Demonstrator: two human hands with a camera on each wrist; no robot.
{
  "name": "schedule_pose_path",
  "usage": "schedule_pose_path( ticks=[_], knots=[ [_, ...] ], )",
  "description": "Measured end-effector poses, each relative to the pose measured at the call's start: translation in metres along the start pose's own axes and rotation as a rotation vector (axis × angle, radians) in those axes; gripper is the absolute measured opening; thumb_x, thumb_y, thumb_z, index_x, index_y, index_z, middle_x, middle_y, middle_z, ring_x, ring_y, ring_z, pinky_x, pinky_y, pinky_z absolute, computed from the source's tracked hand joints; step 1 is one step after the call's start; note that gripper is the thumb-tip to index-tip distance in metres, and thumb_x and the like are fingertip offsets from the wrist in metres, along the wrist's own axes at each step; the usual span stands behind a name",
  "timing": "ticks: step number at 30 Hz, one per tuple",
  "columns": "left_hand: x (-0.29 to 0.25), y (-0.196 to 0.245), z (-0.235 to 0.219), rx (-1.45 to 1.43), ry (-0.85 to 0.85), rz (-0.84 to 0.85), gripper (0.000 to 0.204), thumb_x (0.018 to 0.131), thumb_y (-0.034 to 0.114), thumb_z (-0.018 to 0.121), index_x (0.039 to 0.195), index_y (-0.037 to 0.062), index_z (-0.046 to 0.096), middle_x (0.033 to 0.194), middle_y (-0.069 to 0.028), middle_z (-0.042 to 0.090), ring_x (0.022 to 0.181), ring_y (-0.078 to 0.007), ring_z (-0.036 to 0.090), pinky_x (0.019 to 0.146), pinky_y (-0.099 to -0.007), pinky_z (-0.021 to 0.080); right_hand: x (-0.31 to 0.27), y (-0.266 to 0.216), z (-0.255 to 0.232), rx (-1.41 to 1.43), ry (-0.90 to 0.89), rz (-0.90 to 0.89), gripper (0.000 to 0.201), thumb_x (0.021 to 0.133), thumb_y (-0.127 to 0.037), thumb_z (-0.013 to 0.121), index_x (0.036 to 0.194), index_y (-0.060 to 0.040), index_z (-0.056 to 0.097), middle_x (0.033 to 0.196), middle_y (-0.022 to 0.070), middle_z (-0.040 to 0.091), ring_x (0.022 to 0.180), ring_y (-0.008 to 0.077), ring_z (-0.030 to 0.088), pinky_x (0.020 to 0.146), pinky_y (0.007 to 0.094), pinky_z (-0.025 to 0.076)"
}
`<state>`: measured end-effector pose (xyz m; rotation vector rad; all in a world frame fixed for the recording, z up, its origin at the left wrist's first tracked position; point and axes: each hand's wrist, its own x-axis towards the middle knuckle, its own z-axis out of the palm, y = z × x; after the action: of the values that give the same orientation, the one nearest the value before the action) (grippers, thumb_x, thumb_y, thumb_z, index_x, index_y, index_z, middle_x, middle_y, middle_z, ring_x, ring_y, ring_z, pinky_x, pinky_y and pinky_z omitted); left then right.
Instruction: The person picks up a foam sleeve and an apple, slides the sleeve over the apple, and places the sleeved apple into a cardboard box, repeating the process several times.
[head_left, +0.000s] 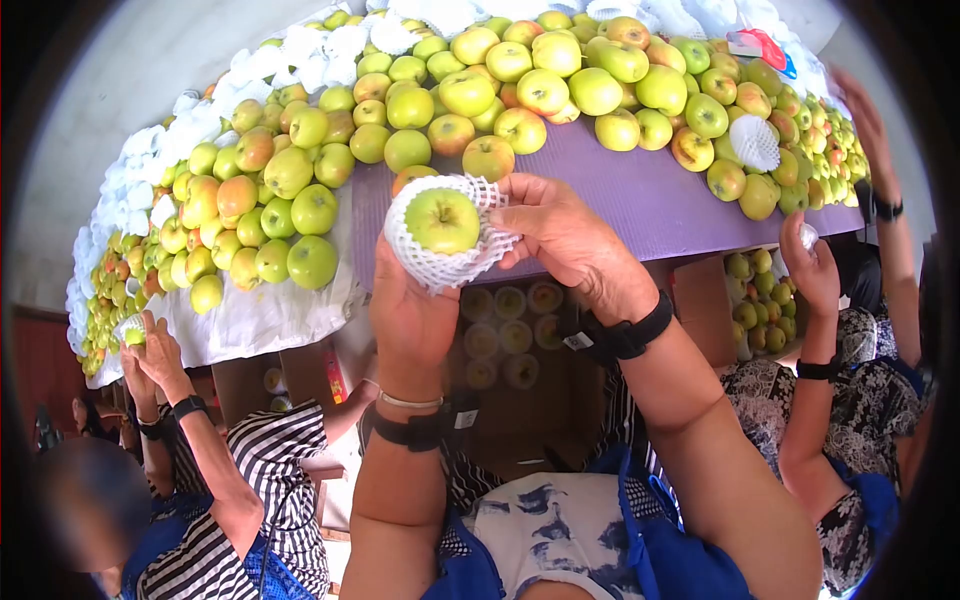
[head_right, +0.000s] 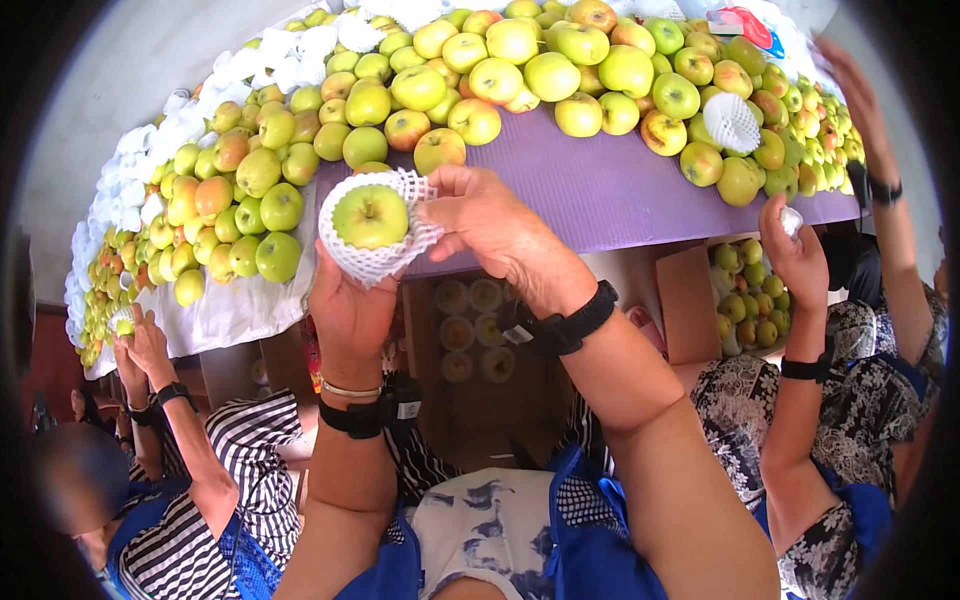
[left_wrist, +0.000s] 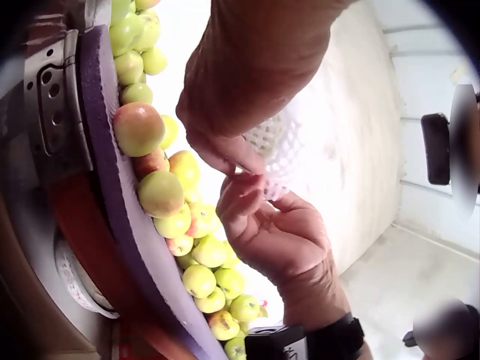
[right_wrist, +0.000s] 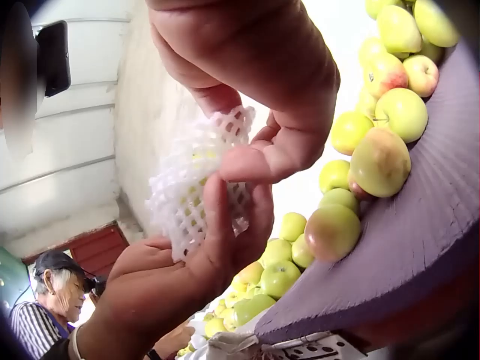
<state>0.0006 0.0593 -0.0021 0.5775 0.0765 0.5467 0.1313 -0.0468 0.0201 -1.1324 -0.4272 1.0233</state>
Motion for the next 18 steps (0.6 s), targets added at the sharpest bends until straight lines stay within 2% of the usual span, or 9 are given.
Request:
schedule_pose_path(
  ticks=[6, 8, 12, 15, 18],
  knots=[
    [0.001, -0.002, -0.010, -0.321, 0.105, -0.179, 0.045, 0.094, 0.022, 0.033, 0.134, 0.0018, 0.030, 0.137, -0.0150, 0.037, 0.126, -0.0322, 0.036, 0.101, -0.0518, 0.033, 0.006, 0.014, -0.004, 0.245, -0.007, 0.029, 0.020, 0.081, -0.005, 0.056, 0.100, 0.0019, 0.055, 0.089, 0.0069, 0.061, 0.072, 0.0141, 0.060, 0.058, 0.0254, 0.051],
    [0.002, -0.004, -0.009, -0.342, 0.134, -0.161, 0.044, 0.093, 0.020, 0.034, 0.133, 0.0017, 0.033, 0.136, -0.0153, 0.038, 0.125, -0.0325, 0.037, 0.102, -0.0515, 0.033, 0.007, 0.017, -0.006, 0.306, -0.013, 0.039, 0.018, 0.080, -0.004, 0.056, 0.098, 0.0009, 0.056, 0.088, 0.0063, 0.061, 0.072, 0.0137, 0.060, 0.058, 0.0254, 0.051],
    [0.004, -0.006, -0.011, -0.340, 0.175, -0.141, 0.044, 0.094, 0.024, 0.038, 0.133, 0.0056, 0.035, 0.135, -0.0128, 0.040, 0.122, -0.0311, 0.041, 0.100, -0.0495, 0.036, 0.005, 0.019, 0.006, 0.018, 0.142, -0.085, 0.017, 0.077, -0.002, 0.061, 0.094, -0.0013, 0.058, 0.085, 0.0044, 0.061, 0.070, 0.0110, 0.057, 0.057, 0.0244, 0.048],
    [0.004, -0.004, -0.017, -0.391, 0.184, -0.152, 0.040, 0.092, 0.016, 0.035, 0.130, 0.0014, 0.038, 0.135, -0.0151, 0.041, 0.123, -0.0322, 0.040, 0.101, -0.0505, 0.034, 0.009, 0.028, 0.008, -0.156, 0.193, -0.147, 0.018, 0.075, -0.002, 0.064, 0.092, -0.0013, 0.059, 0.082, 0.0030, 0.060, 0.069, 0.0090, 0.054, 0.059, 0.0231, 0.046],
    [0.003, 0.001, -0.018, -0.324, 0.171, -0.148, 0.041, 0.092, 0.016, 0.035, 0.130, 0.0015, 0.038, 0.135, -0.0147, 0.041, 0.123, -0.0315, 0.041, 0.101, -0.0499, 0.035, 0.012, 0.034, 0.006, -0.293, 0.249, -0.225, 0.020, 0.074, -0.003, 0.066, 0.092, -0.0006, 0.058, 0.080, 0.0018, 0.059, 0.070, 0.0080, 0.052, 0.061, 0.0223, 0.045]
  ],
)
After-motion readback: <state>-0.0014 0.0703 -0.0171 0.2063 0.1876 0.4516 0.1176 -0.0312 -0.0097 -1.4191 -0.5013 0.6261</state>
